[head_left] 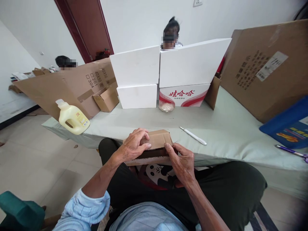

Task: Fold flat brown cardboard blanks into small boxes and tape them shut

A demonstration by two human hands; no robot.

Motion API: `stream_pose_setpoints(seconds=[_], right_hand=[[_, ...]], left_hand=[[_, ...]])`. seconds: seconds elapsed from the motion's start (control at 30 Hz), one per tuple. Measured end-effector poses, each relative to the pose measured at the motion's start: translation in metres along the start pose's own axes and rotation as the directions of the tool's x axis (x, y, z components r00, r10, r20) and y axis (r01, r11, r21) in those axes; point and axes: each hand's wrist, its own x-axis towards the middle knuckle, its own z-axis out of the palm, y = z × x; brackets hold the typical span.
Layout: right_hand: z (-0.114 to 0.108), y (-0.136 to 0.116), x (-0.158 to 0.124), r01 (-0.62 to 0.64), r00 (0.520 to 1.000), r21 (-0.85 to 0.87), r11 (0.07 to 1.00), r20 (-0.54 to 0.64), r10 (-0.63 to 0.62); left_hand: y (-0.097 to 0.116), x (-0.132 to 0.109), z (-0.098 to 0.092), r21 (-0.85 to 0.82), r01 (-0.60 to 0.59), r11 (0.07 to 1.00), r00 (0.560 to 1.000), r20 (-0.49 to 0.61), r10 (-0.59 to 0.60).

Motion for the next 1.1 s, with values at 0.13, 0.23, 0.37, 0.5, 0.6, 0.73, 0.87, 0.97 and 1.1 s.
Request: stream_pose_setpoints(seconds=[0.13,0.23,0.37,0.5,0.6,0.73,0.87,0.97,1.1], right_hand=[[0.000,0.001,-0.001,-0.008,1.000,0.005,1.000,0.008,0.008],[0.000,0.001,-0.002,-0.010,1.000,0.007,1.000,0.006,0.010],[0.000,0.001,-0.002,-0.007,1.000,0.018,1.000,-0.005,0.007],[0.000,0.002,-0.003,-0.001,1.000,0.030,1.000,-0.015,0.001],[0.000,0.002,-0.003,-0.003,1.000,0.029,1.000,-0.009,0.003],[0.001,0.002,-0.003,0.003,1.000,0.029,1.000,-0.004,-0.003],[0.001,0.003,-0.002,0.019,1.000,0.040,0.999,-0.019,-0.018],[0.002,0.004,-0.002,0.013,1.000,0.042,0.999,-0.019,-0.012],[0.002,0.004,-0.003,0.000,1.000,0.041,0.999,-0.014,0.001]], left_hand=[[0.002,-0.001,0.000,0.036,-0.009,0.999,0.999,-0.037,0.011],[0.003,-0.002,0.001,0.082,-0.100,0.992,0.991,-0.086,0.107],[0.004,-0.002,0.002,0.184,-0.292,0.938,0.946,-0.089,0.312],[0.006,-0.005,0.001,0.245,-0.364,0.899,0.923,-0.034,0.383],[0.009,-0.006,0.000,0.340,-0.369,0.865,0.919,-0.005,0.395],[0.012,-0.006,0.001,0.421,-0.405,0.812,0.899,0.018,0.439],[0.012,-0.007,0.004,0.470,-0.447,0.761,0.868,0.023,0.496],[0.013,-0.008,0.007,0.532,-0.481,0.697,0.834,0.034,0.550],[0.012,-0.008,0.010,0.586,-0.507,0.632,0.802,0.051,0.596]])
